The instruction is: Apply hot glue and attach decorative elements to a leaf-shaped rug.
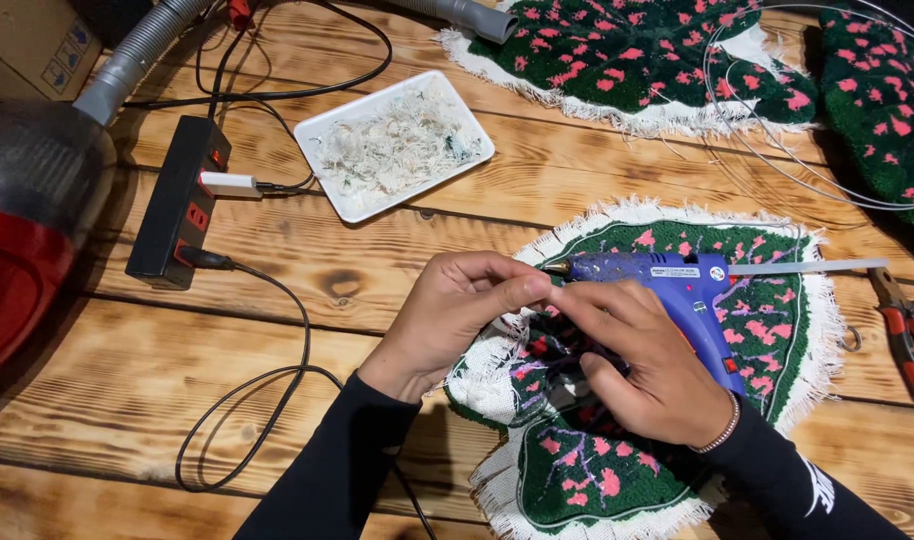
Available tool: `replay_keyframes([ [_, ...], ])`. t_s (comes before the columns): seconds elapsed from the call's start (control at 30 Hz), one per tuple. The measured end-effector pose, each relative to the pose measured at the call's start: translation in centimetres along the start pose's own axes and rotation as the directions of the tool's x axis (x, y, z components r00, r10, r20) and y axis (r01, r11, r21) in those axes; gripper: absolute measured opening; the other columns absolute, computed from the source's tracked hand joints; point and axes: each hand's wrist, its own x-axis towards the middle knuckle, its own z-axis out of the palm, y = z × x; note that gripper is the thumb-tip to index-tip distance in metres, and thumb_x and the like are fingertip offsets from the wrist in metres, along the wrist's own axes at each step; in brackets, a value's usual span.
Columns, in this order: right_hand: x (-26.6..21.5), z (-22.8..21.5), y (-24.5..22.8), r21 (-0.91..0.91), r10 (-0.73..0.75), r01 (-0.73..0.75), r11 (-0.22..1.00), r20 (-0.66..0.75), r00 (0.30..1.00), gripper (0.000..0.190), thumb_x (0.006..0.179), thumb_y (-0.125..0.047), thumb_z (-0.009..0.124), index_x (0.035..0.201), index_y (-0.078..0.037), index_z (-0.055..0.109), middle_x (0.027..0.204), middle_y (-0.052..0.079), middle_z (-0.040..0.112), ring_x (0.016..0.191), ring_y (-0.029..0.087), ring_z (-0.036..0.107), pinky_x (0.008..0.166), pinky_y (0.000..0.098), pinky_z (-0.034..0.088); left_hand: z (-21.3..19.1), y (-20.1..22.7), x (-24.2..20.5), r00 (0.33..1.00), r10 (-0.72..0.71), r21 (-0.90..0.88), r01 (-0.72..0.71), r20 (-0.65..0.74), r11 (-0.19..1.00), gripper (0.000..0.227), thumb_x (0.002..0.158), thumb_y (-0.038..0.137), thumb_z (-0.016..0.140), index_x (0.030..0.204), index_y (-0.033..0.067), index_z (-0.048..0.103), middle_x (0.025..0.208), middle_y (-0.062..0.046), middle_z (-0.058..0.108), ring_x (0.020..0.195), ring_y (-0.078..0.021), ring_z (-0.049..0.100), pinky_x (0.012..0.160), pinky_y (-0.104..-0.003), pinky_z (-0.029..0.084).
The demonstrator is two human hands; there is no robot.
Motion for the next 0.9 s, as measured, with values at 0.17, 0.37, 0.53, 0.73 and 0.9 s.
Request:
replay_keyframes([
  [0.17,0.1,-0.3,0.0,-0.373,-0.162,0.151,0.916,0.001,0.987,0.068,0.075,-0.006,0.061,0.143,-0.014,0.056,0.131,0.009,0.061,0.11,0.03,0.058,0.094,0.0434,0.044,-0.7,-0.5,0.2,0.986,-0.087,-0.147,0.109,0.144,0.983,0.017,0.097,0.012,0.073,0.108,-0.0022,0.074,0.095,-0.006,0.074,0.088,-0.0097,0.069,0.081,-0.024,0.055],
  [0.37,0.1,-0.4,0.1,-0.424,-0.228,0.213,0.88,0.016,0.974,0.068,0.074,-0.007,0.063,0.142,-0.015,0.057,0.13,0.009,0.062,0.11,0.031,0.058,0.089,0.0439,0.044,-0.5,-0.3,0.0,0.97,-0.114,-0.159,0.15,0.214,0.976,0.02,0.102,0.017,0.07,0.11,-0.0016,0.071,0.097,-0.004,0.072,0.088,-0.0092,0.068,0.08,-0.024,0.055],
  [0.53,0.1,-0.5,0.4,-0.391,-0.201,0.19,0.9,0.014,0.98,0.07,0.072,-0.007,0.063,0.142,-0.015,0.056,0.13,0.01,0.062,0.111,0.031,0.058,0.093,0.0442,0.044,0.0,1.2,-0.3,0.978,-0.104,-0.061,0.117,0.18,0.991,0.022,0.1,0.018,0.069,0.111,-0.0008,0.074,0.096,-0.003,0.074,0.086,-0.007,0.066,0.078,-0.023,0.054],
  [0.73,-0.2,-0.8,0.6,-0.341,-0.201,0.198,0.919,0.025,0.979,0.069,0.072,-0.009,0.063,0.141,-0.015,0.056,0.13,0.01,0.061,0.112,0.031,0.059,0.096,0.0449,0.043,0.4,3.1,-1.2,0.983,-0.082,0.224,0.044,0.164,0.974,0.022,0.1,0.016,0.07,0.113,0.0006,0.077,0.091,0.0,0.071,0.081,-0.0039,0.057,0.07,-0.021,0.044],
  [0.9,-0.4,-1.1,0.2,-0.291,-0.195,0.202,0.935,0.054,0.979,0.071,0.071,-0.009,0.064,0.141,-0.016,0.057,0.13,0.011,0.06,0.112,0.031,0.058,0.095,0.0442,0.043,0.6,4.1,-1.7,0.979,-0.076,0.258,0.025,0.188,0.966,0.016,0.096,0.012,0.073,0.107,0.0006,0.075,0.089,0.001,0.072,0.08,-0.0055,0.059,0.068,-0.024,0.045],
])
